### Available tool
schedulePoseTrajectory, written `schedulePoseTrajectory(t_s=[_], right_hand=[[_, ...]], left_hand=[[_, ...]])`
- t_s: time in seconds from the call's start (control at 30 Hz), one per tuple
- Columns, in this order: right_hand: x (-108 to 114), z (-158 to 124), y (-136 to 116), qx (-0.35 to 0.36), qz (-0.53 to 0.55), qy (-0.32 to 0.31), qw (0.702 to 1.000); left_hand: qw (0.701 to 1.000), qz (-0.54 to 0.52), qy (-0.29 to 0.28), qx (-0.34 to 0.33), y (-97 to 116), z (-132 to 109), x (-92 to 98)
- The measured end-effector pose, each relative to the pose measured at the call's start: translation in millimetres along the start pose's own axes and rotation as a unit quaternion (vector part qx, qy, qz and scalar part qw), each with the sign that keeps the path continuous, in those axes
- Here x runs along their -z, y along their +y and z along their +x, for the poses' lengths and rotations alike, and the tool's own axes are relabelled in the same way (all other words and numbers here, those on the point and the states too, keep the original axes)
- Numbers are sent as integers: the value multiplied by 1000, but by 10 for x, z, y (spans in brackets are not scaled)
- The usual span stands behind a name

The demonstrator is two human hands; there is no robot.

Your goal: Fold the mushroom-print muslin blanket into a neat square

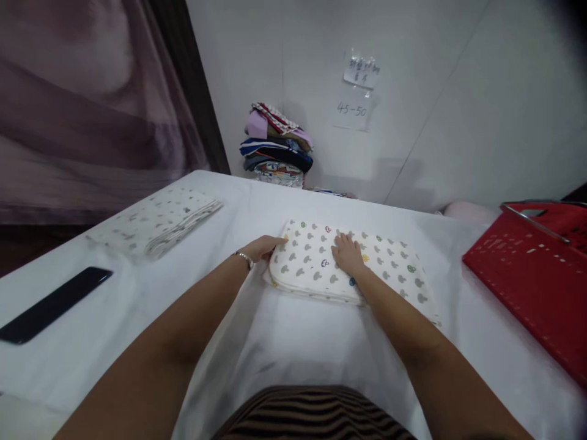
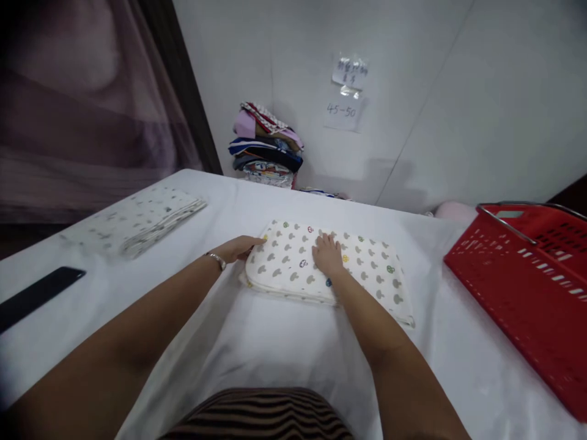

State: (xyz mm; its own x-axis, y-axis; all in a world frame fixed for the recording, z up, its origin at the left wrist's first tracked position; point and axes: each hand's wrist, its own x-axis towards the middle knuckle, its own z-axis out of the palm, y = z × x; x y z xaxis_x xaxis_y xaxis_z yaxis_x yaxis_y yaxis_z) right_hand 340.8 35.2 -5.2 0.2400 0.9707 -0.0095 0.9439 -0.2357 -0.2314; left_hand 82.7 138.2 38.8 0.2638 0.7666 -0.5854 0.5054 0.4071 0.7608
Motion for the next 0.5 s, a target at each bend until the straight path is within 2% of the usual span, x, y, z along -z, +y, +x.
schedulePoseTrajectory(t_s=[0.07, 0.2, 0.33, 0.43, 0.5], right_hand=[[44, 16, -2, -12, 17, -11, 1000], [39, -47, -40, 13, -7, 33, 999], [-51, -135, -62, 29, -25, 9, 999], [-23, -139, -63, 25, 18, 14, 999], [40, -131, -78, 6, 95, 39, 995]], left_hand=[[1000, -19, -12, 0, -32, -12, -12], [1000, -31, 3, 2, -50, -39, -45], [999, -48, -3, -4, -14, -88, -49], [997, -66, -20, -40, 22, -117, -36], [996, -65, -29, -51, 52, -121, -30]])
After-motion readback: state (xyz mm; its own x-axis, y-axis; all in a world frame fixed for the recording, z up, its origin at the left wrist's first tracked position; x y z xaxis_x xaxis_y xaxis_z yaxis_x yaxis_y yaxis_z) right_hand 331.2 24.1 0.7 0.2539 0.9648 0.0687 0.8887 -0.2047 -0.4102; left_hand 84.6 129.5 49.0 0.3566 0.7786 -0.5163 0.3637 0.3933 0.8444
